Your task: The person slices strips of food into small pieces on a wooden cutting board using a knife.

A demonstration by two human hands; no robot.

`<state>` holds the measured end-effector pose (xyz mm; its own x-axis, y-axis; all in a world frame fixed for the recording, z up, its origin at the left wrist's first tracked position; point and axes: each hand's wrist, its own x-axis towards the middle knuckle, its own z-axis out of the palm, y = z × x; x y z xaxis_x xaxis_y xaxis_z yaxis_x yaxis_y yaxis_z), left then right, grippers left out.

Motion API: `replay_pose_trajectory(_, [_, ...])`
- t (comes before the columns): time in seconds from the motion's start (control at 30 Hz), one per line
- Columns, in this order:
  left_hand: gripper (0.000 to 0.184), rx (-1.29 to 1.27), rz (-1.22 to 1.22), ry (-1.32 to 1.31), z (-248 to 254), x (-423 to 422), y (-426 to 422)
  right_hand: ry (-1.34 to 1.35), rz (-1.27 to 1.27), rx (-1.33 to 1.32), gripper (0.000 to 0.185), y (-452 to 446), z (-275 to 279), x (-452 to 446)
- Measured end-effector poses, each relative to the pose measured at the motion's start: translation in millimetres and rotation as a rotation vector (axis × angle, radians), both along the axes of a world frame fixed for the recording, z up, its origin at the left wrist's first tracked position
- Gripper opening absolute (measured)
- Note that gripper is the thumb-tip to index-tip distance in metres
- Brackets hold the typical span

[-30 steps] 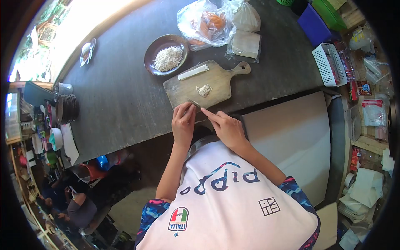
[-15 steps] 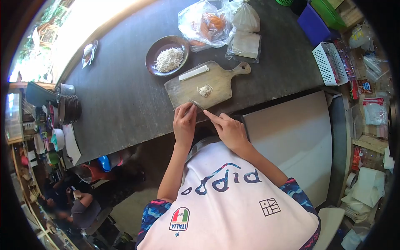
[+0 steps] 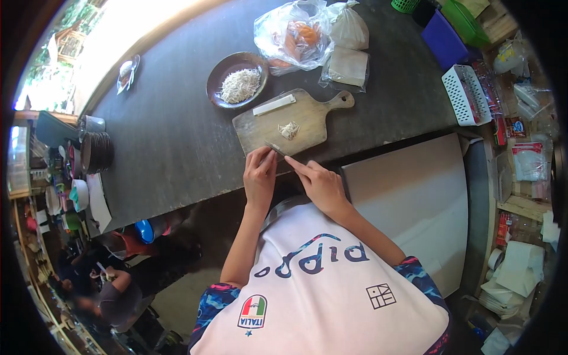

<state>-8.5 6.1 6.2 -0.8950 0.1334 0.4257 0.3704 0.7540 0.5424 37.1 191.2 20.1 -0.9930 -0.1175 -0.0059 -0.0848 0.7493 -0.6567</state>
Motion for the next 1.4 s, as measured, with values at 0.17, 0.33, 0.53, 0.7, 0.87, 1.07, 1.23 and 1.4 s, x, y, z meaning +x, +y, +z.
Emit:
replay_pose_trajectory(0.17, [0.020, -0.057, 0.001, -0.003, -0.9, 1.6, -3.6, 0.014, 0.008, 0.005, 0.047, -2.4, 3.8, -2.5])
replay_pose_trajectory(0.33, [0.021, -0.041, -0.017, 0.003, -1.7, 1.2, -5.8, 0.008, 0.007, 0.013, 0.046, 0.3, -2.1, 3.3])
replay_pose_trajectory(0.53, [0.020, -0.039, -0.011, 0.010, -1.3, 1.5, -5.5, 0.019, 0.013, 0.033, 0.047, -2.5, 2.2, -1.0])
replay_pose_trajectory(0.7, [0.020, -0.028, -0.004, 0.006, -2.9, 2.6, -4.7, -0.006, 0.014, 0.021, 0.047, 1.2, 0.5, 3.9])
replay_pose_trajectory(0.87, [0.019, -0.035, 0.003, 0.006, -2.9, 2.2, -5.1, 0.042, 0.010, 0.021, 0.047, -7.1, -4.5, -6.5])
replay_pose_trajectory(1.07, [0.019, -0.024, 0.000, 0.012, -1.1, 2.8, -4.7, -0.016, 0.012, 0.009, 0.046, -0.2, 3.4, 2.6])
replay_pose_trajectory(1.23, [0.019, -0.033, -0.006, 0.011, -2.7, 3.4, -5.6, 0.028, 0.014, 0.025, 0.046, -7.2, 1.3, -7.4])
replay_pose_trajectory(1.4, [0.018, -0.019, 0.005, 0.006, -4.4, 3.7, -6.0, -0.017, 0.014, 0.007, 0.046, -3.0, 2.5, 2.0])
